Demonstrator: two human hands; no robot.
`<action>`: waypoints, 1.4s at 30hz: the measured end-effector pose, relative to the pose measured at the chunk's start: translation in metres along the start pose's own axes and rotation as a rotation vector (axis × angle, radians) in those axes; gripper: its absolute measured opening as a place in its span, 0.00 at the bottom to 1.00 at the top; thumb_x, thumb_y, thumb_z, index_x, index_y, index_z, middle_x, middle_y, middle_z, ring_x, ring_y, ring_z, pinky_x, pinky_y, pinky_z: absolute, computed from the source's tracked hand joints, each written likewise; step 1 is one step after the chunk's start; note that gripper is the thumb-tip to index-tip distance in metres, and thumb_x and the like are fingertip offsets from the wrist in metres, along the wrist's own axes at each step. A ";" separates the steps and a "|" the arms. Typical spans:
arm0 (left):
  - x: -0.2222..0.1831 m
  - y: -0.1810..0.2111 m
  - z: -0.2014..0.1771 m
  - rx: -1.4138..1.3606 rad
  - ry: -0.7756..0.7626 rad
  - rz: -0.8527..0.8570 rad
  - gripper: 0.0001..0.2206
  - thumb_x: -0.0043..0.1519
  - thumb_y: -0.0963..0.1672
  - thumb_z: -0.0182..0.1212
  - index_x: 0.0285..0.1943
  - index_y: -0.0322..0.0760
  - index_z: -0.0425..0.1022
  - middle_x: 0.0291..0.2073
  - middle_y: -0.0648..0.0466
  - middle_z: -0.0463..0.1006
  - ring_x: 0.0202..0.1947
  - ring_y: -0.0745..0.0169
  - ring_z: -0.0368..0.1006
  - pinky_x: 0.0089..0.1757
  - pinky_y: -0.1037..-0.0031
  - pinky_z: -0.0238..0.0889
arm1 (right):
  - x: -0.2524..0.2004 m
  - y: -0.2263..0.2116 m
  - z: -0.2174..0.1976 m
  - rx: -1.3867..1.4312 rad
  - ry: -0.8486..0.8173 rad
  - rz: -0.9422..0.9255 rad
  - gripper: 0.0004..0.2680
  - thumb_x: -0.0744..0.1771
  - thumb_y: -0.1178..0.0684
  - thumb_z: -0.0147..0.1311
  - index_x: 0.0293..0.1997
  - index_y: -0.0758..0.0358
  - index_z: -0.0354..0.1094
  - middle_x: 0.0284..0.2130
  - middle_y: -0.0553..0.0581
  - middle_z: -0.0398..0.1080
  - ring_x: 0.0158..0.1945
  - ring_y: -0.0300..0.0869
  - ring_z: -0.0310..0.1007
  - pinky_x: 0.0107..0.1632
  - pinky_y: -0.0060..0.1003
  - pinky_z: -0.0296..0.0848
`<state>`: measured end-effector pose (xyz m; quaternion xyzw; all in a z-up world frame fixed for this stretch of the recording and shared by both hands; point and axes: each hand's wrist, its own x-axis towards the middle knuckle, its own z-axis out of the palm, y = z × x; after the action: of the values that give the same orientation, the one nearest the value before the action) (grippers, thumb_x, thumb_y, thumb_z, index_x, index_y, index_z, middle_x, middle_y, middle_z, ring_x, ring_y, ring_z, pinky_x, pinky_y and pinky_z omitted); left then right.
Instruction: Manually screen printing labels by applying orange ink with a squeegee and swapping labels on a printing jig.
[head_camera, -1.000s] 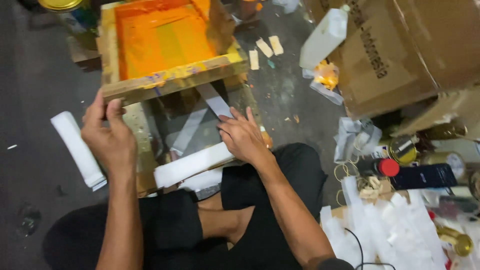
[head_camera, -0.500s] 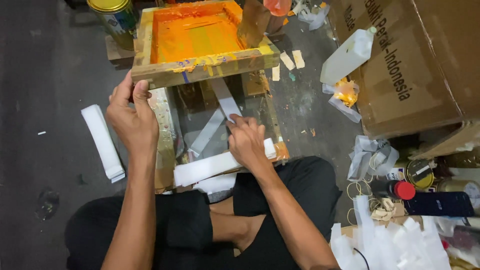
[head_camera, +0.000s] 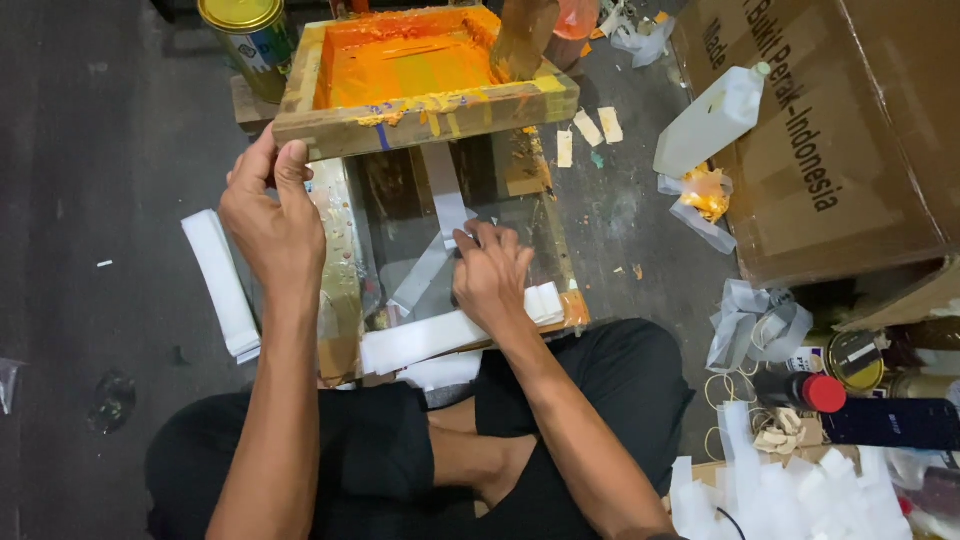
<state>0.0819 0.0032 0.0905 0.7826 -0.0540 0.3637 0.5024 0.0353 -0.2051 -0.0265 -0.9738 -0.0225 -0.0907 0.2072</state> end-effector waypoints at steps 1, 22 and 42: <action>0.001 0.001 0.000 0.002 0.003 -0.001 0.12 0.75 0.44 0.61 0.62 0.30 0.79 0.28 0.48 0.77 0.34 0.51 0.74 0.52 0.60 0.58 | -0.003 0.001 0.000 0.000 -0.002 -0.003 0.16 0.65 0.54 0.43 0.55 0.53 0.74 0.55 0.51 0.67 0.60 0.53 0.59 0.52 0.53 0.56; 0.008 0.004 -0.002 -0.005 -0.014 0.001 0.12 0.74 0.43 0.60 0.61 0.29 0.79 0.27 0.48 0.76 0.33 0.53 0.72 0.47 0.64 0.59 | 0.006 -0.010 -0.007 0.052 -0.062 -0.020 0.15 0.66 0.54 0.45 0.57 0.54 0.74 0.57 0.56 0.69 0.60 0.56 0.63 0.53 0.54 0.56; 0.010 0.005 -0.002 0.000 -0.020 0.008 0.11 0.74 0.43 0.61 0.60 0.30 0.79 0.28 0.48 0.77 0.33 0.51 0.72 0.46 0.64 0.60 | 0.007 -0.006 -0.004 0.034 -0.078 0.026 0.16 0.65 0.54 0.47 0.57 0.51 0.75 0.58 0.57 0.69 0.61 0.57 0.63 0.54 0.57 0.57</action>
<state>0.0862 0.0050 0.1008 0.7860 -0.0624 0.3578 0.5004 0.0411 -0.2008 -0.0193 -0.9731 -0.0196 -0.0496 0.2240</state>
